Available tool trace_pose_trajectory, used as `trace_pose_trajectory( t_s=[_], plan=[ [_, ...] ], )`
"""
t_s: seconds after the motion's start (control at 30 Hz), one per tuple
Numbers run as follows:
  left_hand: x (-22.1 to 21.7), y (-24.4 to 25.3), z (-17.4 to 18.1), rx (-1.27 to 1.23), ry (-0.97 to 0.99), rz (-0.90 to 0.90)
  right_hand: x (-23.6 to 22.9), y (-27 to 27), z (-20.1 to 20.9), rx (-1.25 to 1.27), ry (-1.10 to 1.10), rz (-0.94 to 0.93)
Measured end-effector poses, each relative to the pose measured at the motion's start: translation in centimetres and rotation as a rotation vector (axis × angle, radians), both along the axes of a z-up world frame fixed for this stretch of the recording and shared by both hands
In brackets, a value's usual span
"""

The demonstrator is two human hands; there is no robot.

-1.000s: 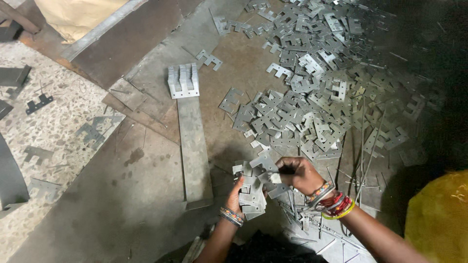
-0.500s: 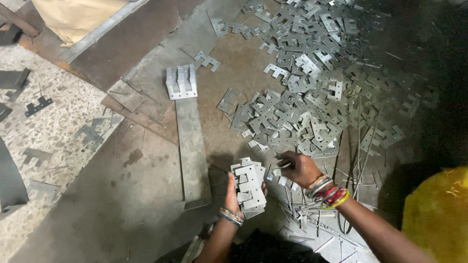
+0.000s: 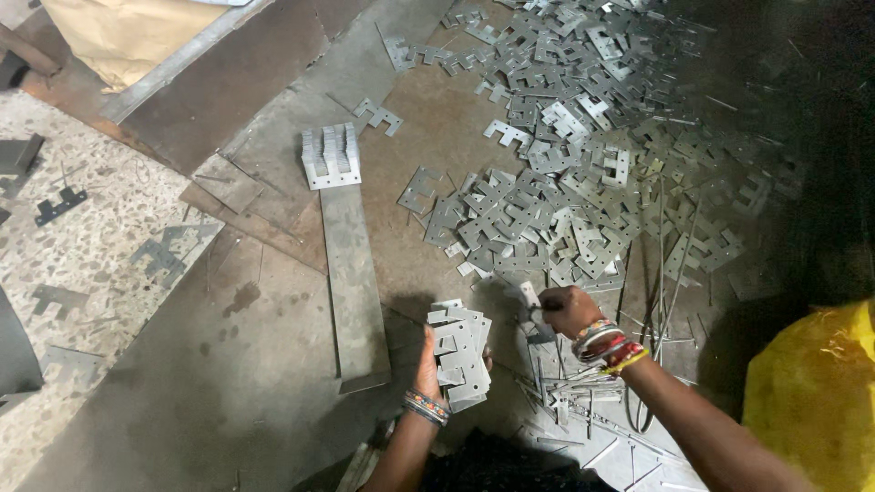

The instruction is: The person sits on the floor and sorts a large pile of small, silver metal brackets. They pick up the brackets one by one or in small groups, align them, and stack them into neat piles on a flat metal bar placed on the floor.

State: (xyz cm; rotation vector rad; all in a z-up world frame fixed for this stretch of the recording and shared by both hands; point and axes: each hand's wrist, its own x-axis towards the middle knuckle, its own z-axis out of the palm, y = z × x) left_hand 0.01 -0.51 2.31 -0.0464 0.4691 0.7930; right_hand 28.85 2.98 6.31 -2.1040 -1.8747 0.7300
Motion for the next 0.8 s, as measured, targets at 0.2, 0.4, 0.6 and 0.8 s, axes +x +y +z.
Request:
trace_pose_trajectory(
  t_s=[0.2,0.4,0.6,0.8],
  plan=[
    [-0.2,0.2,-1.4,0.025,0.019,-0.081,-2.6,-4.5,7.8,0.515,0.025,0.386],
    [-0.2,0.1,-1.6,-0.005,-0.032,-0.181,0.3,-1.8,5.1,0.031,-0.682,0.532],
    [-0.2,-0.2,-2.4,0.101,-0.041,-0.163,3.6,-1.7,2.1,-0.267,-0.814,0.536],
    [-0.4,-0.4,-3.1,0.05,-0.032,-0.132,2.7,-2.3,3.1,-0.197,-0.654,0.579]
  ],
)
